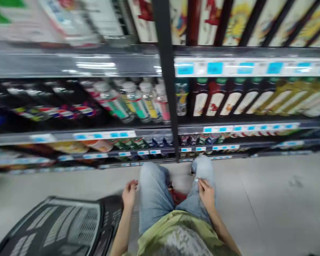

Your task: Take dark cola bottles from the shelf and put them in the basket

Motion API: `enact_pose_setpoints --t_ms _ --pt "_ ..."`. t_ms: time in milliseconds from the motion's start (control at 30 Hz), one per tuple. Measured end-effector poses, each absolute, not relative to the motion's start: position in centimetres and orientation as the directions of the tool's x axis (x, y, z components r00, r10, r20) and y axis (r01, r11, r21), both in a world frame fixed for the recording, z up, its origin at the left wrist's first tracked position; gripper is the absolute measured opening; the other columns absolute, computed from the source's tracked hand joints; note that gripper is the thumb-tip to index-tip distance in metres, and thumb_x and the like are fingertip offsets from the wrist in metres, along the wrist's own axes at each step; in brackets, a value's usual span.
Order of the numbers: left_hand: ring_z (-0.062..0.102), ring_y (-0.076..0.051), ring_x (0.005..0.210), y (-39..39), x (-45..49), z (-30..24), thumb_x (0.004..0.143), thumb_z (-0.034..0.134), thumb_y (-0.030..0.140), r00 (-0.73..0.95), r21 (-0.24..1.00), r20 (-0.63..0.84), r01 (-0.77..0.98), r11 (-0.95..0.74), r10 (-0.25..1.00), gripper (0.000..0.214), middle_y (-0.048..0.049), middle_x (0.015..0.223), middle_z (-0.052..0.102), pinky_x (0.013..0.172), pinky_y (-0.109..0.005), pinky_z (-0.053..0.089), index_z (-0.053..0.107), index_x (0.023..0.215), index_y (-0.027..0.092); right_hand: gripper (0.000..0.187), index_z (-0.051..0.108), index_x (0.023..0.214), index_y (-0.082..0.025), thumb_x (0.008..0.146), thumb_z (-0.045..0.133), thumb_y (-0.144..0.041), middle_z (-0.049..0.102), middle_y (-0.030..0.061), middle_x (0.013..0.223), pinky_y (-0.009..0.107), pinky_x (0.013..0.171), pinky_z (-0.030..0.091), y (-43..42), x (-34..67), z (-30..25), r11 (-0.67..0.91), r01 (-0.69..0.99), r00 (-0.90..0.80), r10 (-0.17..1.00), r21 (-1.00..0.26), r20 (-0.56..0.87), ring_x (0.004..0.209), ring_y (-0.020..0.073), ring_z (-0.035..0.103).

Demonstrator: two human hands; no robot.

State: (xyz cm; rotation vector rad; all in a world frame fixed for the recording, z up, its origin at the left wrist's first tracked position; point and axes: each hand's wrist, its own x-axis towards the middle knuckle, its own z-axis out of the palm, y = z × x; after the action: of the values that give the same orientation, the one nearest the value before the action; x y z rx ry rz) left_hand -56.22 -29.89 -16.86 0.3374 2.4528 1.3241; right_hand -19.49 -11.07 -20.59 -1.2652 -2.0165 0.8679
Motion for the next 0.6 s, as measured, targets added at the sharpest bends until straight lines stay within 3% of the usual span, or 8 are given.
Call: enact_pose_setpoints --t_ms 100,200,333,600 --pt "0.077 -0.033 0.107 -26.2 -58.6 -15.9 0.078 0.062 0.051 -0.916 0.947 -0.130 -0.002 0.321 0.380 0.039 -0.0122 0.104 0.081 0.098 -0.049 0.062 0.065 0.102 0.022 0.056 0.088 0.113 -0.019 0.105 0.049 -0.058 0.086 0.0147 0.111 0.038 0.087 0.065 -11.2 -19.2 -21.4 0.334 0.524 -0.345 0.924 -0.784 0.163 0.096 0.0281 0.082" --pt "0.076 -0.031 0.108 -22.1 -59.0 -13.7 0.083 0.061 0.050 -0.876 0.970 -0.035 0.086 0.228 0.480 0.041 -0.0166 0.113 0.080 0.103 -0.048 0.060 0.066 0.108 0.019 0.067 0.088 0.110 -0.017 0.102 0.050 -0.071 0.087 0.0161 0.107 0.038 0.081 0.064 -11.6 -19.1 -21.8 0.325 0.531 -0.305 0.935 -0.782 0.182 0.087 0.0282 0.082" --pt "0.075 -0.028 0.111 -18.5 -57.9 -10.1 0.092 0.061 0.047 -0.809 0.965 0.107 0.225 0.137 0.578 0.033 -0.0153 0.115 0.080 0.101 -0.043 0.060 0.068 0.109 0.019 0.081 0.088 0.106 -0.013 0.096 0.049 -0.084 0.085 0.0144 0.085 0.037 0.070 0.059 -11.6 -19.2 -21.7 0.274 0.544 -0.252 0.955 -0.793 0.157 0.065 0.0254 0.076" --pt "0.075 -0.024 0.105 -14.2 -57.6 -3.2 0.101 0.055 0.031 -0.597 0.812 0.425 0.584 0.006 0.681 0.024 -0.0105 0.114 0.079 0.096 -0.039 0.061 0.075 0.110 0.020 0.087 0.085 0.096 -0.015 0.092 0.045 -0.091 0.075 0.0079 0.065 0.035 0.062 0.052 -11.5 -19.4 -20.7 0.268 0.569 -0.261 0.955 -0.777 0.139 0.057 0.0242 0.070"
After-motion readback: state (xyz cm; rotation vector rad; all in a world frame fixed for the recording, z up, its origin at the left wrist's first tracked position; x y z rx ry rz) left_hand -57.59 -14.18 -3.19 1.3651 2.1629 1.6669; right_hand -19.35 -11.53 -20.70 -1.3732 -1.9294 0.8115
